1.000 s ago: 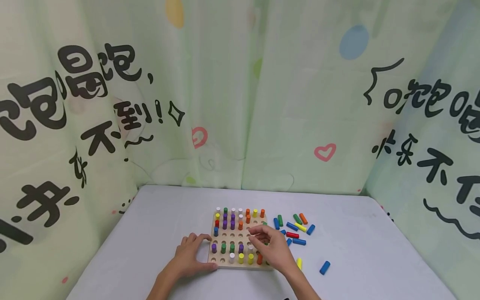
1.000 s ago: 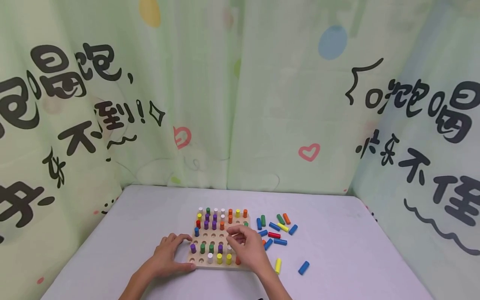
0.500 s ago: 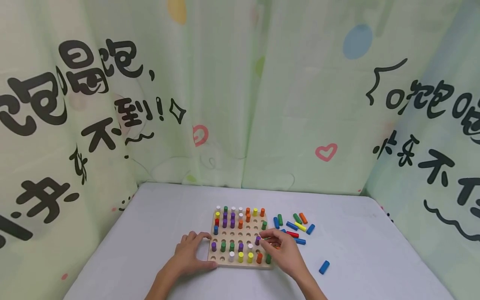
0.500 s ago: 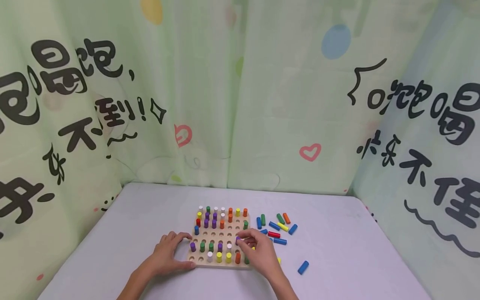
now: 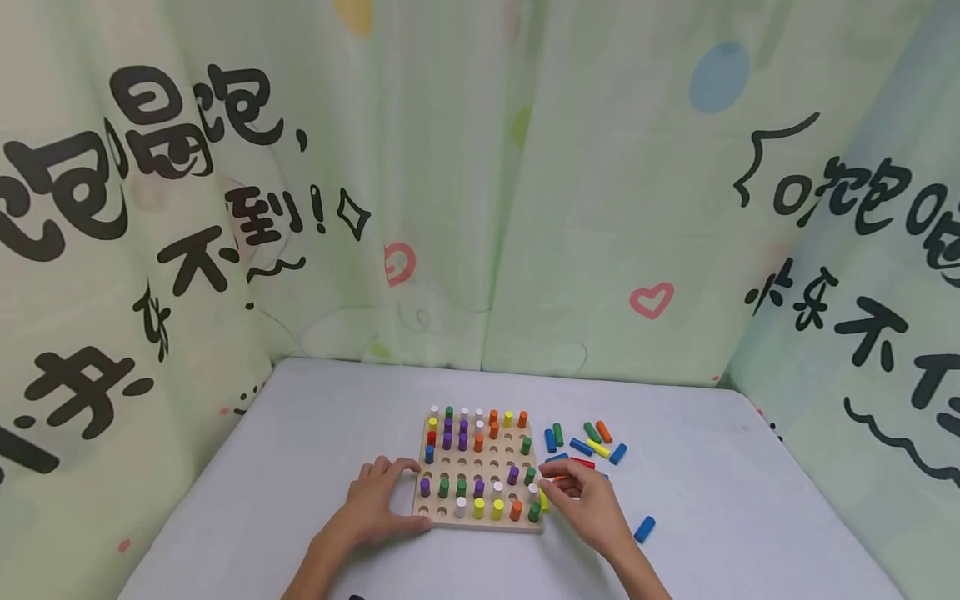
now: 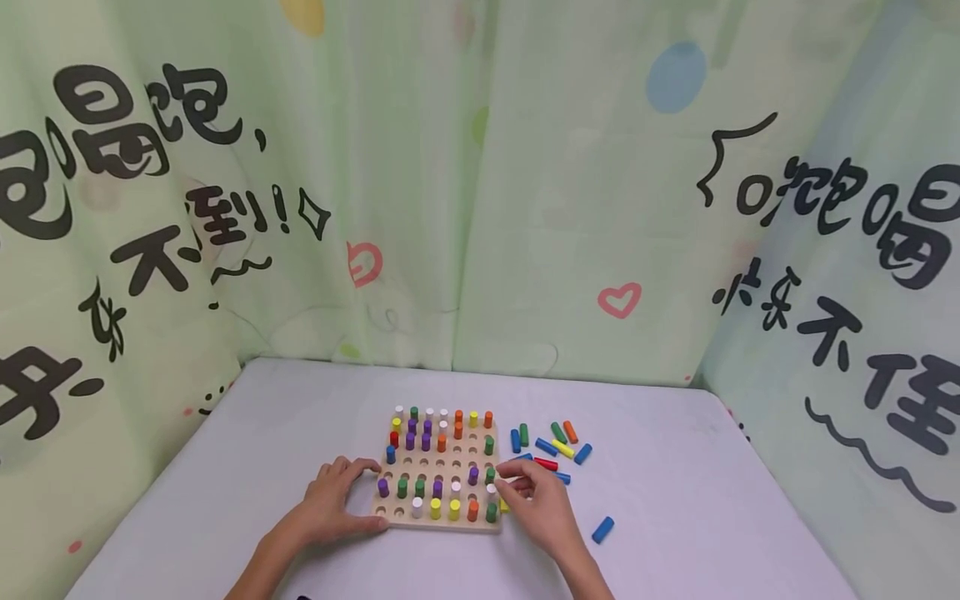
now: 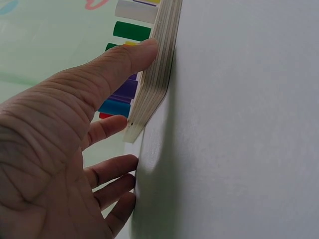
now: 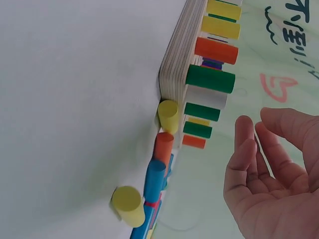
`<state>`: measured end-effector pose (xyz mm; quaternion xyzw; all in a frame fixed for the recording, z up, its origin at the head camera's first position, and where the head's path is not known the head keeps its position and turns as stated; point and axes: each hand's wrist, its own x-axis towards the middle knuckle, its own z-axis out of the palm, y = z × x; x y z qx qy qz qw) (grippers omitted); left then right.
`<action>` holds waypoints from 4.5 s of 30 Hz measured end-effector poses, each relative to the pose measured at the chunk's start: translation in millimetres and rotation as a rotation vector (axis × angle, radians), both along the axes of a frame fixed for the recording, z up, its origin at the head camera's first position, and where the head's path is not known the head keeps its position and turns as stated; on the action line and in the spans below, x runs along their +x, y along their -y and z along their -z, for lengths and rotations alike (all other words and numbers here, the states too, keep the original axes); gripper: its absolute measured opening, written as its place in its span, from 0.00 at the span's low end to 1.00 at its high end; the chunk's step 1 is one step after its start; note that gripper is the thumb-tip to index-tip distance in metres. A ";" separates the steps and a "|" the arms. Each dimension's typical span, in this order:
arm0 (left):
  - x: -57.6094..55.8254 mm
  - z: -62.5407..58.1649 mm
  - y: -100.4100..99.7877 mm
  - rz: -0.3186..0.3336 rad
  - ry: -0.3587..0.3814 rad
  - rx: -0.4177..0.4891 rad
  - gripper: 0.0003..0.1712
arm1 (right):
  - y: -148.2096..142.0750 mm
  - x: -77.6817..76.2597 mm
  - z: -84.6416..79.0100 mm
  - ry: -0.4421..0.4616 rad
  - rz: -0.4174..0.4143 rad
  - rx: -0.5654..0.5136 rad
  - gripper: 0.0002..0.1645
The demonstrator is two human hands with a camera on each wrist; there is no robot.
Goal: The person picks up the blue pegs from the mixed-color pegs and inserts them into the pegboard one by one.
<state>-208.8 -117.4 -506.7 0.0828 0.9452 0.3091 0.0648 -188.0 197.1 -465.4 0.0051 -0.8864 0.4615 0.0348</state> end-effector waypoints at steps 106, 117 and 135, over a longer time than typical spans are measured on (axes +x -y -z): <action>1.5 -3.2 1.8 0.005 -0.003 0.013 0.44 | -60.4 -44.8 20.1 0.099 -0.077 0.260 0.19; -0.9 3.9 0.3 0.014 -0.012 0.021 0.44 | -58.5 -42.7 23.5 0.099 -0.067 0.287 0.16; -0.4 1.6 1.0 0.010 -0.002 0.019 0.44 | -57.0 -34.2 20.6 0.072 -0.057 0.226 0.14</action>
